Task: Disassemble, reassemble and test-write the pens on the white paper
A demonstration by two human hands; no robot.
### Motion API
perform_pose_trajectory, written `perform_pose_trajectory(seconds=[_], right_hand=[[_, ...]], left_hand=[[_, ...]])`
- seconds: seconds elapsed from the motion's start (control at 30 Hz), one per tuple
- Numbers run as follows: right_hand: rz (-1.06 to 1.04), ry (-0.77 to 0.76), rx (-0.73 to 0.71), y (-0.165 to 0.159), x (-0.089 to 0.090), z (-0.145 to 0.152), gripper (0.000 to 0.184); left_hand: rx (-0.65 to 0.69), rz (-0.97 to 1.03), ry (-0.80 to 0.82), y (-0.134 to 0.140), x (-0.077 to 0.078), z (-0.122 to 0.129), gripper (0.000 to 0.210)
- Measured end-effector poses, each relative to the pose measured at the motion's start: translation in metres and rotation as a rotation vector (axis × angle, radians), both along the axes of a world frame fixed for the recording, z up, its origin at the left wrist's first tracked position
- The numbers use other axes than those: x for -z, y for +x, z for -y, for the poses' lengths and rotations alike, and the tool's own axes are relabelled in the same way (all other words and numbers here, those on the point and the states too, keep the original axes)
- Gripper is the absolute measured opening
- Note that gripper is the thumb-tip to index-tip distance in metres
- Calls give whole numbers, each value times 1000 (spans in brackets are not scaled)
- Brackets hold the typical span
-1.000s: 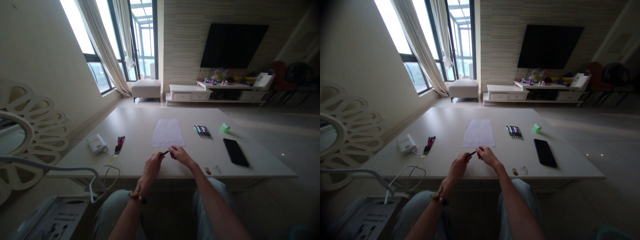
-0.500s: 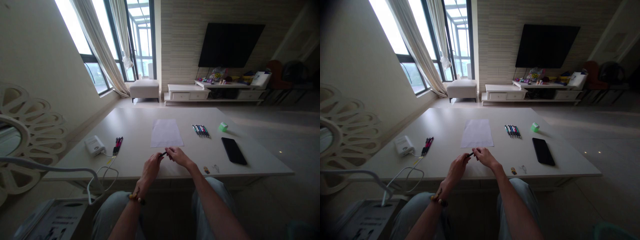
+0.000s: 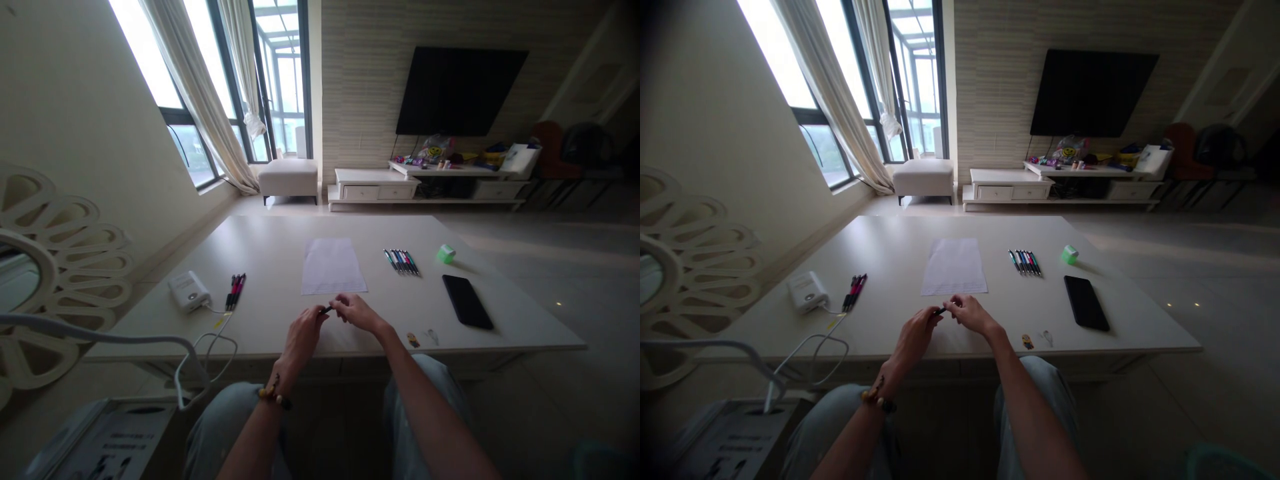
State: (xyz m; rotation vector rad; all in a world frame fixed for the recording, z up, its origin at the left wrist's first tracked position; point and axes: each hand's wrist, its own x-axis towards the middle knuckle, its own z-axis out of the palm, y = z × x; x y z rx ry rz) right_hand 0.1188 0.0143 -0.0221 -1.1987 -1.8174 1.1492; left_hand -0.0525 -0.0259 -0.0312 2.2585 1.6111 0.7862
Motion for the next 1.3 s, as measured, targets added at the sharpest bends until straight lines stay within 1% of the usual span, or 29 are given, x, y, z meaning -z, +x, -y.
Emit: perform_pose_trajectory(seconds=[0.03, 0.13, 0.17, 0.27, 0.33, 0.4, 0.5, 0.63, 0.77, 0.9, 1.0, 1.1, 1.13, 1.2, 1.3], right_hand=[[-8, 5, -4, 0, -1, 0, 37], [25, 46, 26, -1, -3, 2, 46], [29, 47, 19, -1, -3, 2, 46], [16, 34, -11, -1, -3, 2, 38], [34, 48, 25, 0, -2, 2, 43], [46, 53, 26, 1, -3, 2, 45], [16, 41, -26, 1, -4, 2, 37], [4, 50, 12, -1, -5, 3, 48], [-22, 36, -40, -3, -5, 3, 40], [-33, 43, 58, -7, -3, 3, 42], [-63, 38, 48, -9, -4, 4, 44], [-71, 78, 35, -10, -7, 6, 43], [-75, 84, 44, -11, -7, 6, 42], [-101, 67, 75, -14, -8, 6, 42], [-159, 32, 149, -19, -8, 7, 43]], left_hand=[[-4, 5, 3, 0, 0, 0, 17], [6, 9, 8, -1, 0, 0, 17], [8, 9, 6, -1, 0, 0, 17], [7, 15, -1, -1, 0, 0, 17], [17, 21, -3, 0, 0, 0, 17], [19, 28, -10, 0, 0, -1, 17], [-4, 38, -25, 1, -1, -1, 17], [6, 57, -12, 0, -2, -1, 17], [11, 93, -1, -1, -1, -1, 17], [6, 140, 7, -1, 2, -1, 17], [0, 211, -29, -1, 3, -3, 19], [18, 252, -71, -1, 2, -4, 18], [6, 245, -48, -1, 2, -4, 18], [-35, 202, 47, -1, 0, -3, 18], [-74, 112, 169, 0, -3, -2, 21]])
